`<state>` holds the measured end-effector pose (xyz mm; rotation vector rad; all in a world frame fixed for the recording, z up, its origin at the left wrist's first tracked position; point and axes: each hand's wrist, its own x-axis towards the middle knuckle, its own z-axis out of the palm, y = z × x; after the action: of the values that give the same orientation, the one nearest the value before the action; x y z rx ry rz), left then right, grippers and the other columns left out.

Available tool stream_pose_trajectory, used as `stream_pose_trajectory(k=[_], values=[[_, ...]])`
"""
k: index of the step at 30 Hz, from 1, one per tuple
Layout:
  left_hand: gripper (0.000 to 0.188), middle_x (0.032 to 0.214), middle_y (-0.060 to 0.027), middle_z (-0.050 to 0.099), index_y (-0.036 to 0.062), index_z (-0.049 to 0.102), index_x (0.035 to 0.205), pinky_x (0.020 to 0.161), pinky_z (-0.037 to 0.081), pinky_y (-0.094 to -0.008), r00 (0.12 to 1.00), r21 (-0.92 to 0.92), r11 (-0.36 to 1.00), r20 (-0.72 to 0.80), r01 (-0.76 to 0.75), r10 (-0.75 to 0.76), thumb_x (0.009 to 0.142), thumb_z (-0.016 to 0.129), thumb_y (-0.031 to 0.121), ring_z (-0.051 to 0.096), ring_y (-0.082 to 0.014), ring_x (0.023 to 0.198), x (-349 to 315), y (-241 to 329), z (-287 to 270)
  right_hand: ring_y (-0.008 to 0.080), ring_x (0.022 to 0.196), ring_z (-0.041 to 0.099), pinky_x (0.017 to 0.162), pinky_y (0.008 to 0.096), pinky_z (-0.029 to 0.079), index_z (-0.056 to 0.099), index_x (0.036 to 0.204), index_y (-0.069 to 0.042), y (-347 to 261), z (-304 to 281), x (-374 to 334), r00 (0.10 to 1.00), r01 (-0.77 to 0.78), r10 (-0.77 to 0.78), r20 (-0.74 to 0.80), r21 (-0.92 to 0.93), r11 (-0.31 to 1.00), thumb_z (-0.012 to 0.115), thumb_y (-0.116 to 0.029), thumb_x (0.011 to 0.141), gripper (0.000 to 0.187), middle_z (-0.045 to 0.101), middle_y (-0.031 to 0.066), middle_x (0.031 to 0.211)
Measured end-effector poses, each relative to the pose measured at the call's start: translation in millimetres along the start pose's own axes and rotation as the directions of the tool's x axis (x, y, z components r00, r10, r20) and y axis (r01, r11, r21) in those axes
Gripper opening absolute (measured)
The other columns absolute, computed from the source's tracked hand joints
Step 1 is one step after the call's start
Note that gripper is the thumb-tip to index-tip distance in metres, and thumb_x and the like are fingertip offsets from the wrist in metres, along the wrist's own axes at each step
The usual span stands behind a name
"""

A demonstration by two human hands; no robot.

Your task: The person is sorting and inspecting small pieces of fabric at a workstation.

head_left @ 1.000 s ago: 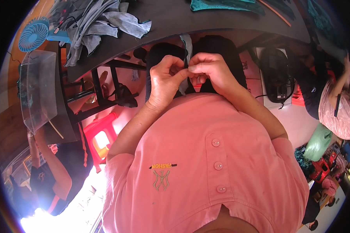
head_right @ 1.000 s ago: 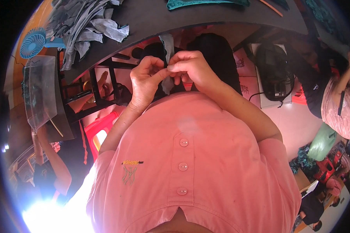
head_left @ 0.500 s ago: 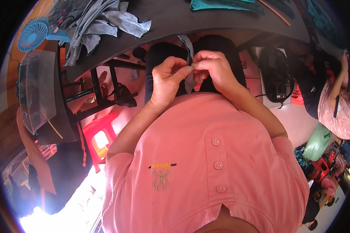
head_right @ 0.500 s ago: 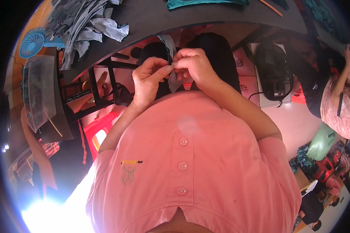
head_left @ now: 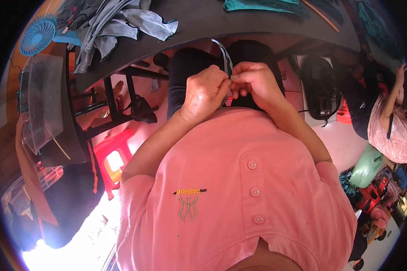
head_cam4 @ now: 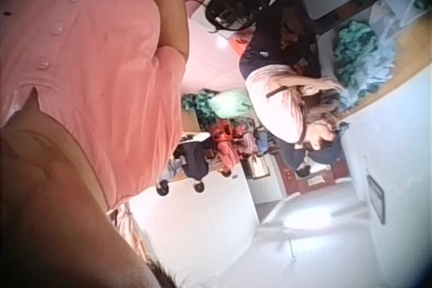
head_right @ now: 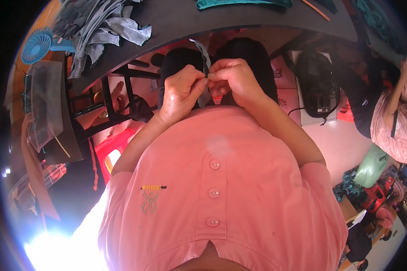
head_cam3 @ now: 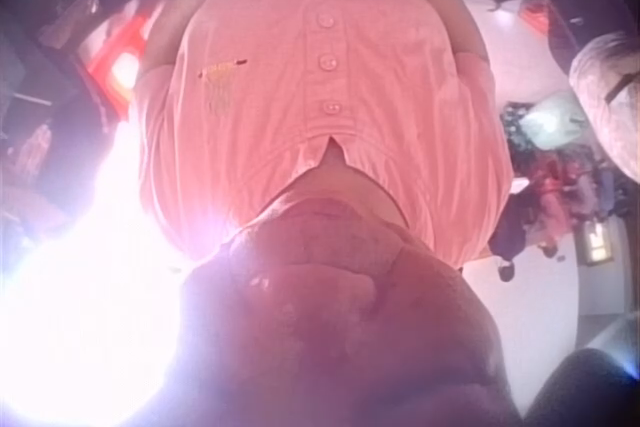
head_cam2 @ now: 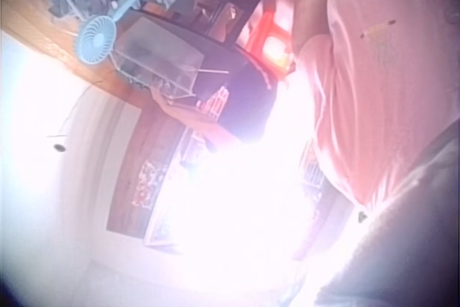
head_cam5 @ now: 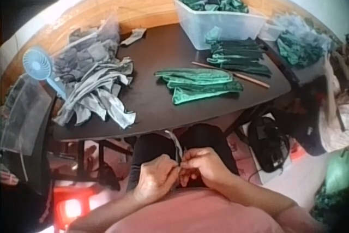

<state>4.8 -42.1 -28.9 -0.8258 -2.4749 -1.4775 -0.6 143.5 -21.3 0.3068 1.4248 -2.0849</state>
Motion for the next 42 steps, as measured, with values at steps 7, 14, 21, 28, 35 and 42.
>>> stream_pose_trajectory(k=[7,14,21,28,35,42], values=[[0.004,0.073,-0.0028,0.059,-0.0010,0.060,0.082,0.055,0.045,-0.0249,0.858,-0.384,0.770,0.158,0.510,-0.489,0.082,0.063,0.002,0.055,-0.0100,0.063,0.2,-5.0,-1.2,0.0168,0.052,0.061,0.046,0.0249,0.041,0.064,0.082,0.000,5.5,-3.1,-0.8,1.000,0.027,-0.027,0.002,-0.023,0.999,0.061,-0.006,0.080,0.007,0.062,0.0075,0.068],[0.004,0.075,-0.0006,0.058,-0.0001,0.061,0.085,0.060,0.045,-0.0229,0.851,-0.549,0.678,0.129,0.489,-0.510,0.083,0.064,0.001,0.054,-0.0076,0.066,0.6,-3.4,0.9,0.0137,0.056,0.059,0.051,0.0230,0.039,0.065,0.087,-0.001,2.7,2.1,-3.4,0.995,0.089,-0.093,-0.035,-0.122,0.989,0.063,-0.012,0.082,0.012,0.064,0.0052,0.071],[0.009,0.078,-0.0038,0.055,0.0007,0.057,0.087,0.060,0.046,-0.0269,0.984,-0.177,0.970,-0.036,0.164,-0.173,0.081,0.064,-0.003,0.056,-0.0108,0.069,-3.5,-11.3,10.1,0.0132,0.056,0.061,0.051,0.0255,0.046,0.065,0.081,0.002,8.9,8.3,3.7,0.959,0.234,-0.272,-0.076,-0.328,0.915,0.063,-0.006,0.079,0.008,0.064,0.0061,0.069],[0.009,0.081,-0.0053,0.059,-0.0012,0.059,0.087,0.061,0.048,-0.0292,0.953,-0.216,0.932,-0.022,0.289,-0.301,0.079,0.063,0.001,0.057,-0.0133,0.070,0.6,-9.3,8.6,0.0121,0.052,0.056,0.048,0.0245,0.044,0.062,0.075,0.002,10.2,2.1,10.8,0.958,0.265,-0.283,-0.050,-0.229,0.937,0.057,-0.007,0.074,0.011,0.060,0.0056,0.062],[0.014,0.076,-0.0021,0.061,0.0005,0.064,0.086,0.066,0.046,-0.0235,0.713,-0.738,0.369,0.211,0.564,-0.668,0.087,0.063,0.015,0.055,-0.0093,0.067,-0.7,-5.9,14.2,0.0098,0.051,0.053,0.047,0.0228,0.041,0.063,0.076,0.000,12.4,4.8,10.6,0.946,0.282,-0.307,-0.107,-0.201,0.938,0.057,-0.007,0.074,0.010,0.059,0.0043,0.063],[0.012,0.075,-0.0003,0.060,0.0008,0.064,0.077,0.059,0.041,-0.0217,0.843,-0.613,0.651,0.045,0.447,-0.537,0.080,0.072,0.009,0.052,-0.0069,0.063,-4.3,-12.4,15.4,0.0092,0.052,0.053,0.049,0.0222,0.040,0.064,0.075,-0.001,13.7,6.7,6.8,0.918,0.354,-0.384,-0.094,-0.237,0.905,0.057,-0.007,0.074,0.009,0.060,0.0032,0.065]])
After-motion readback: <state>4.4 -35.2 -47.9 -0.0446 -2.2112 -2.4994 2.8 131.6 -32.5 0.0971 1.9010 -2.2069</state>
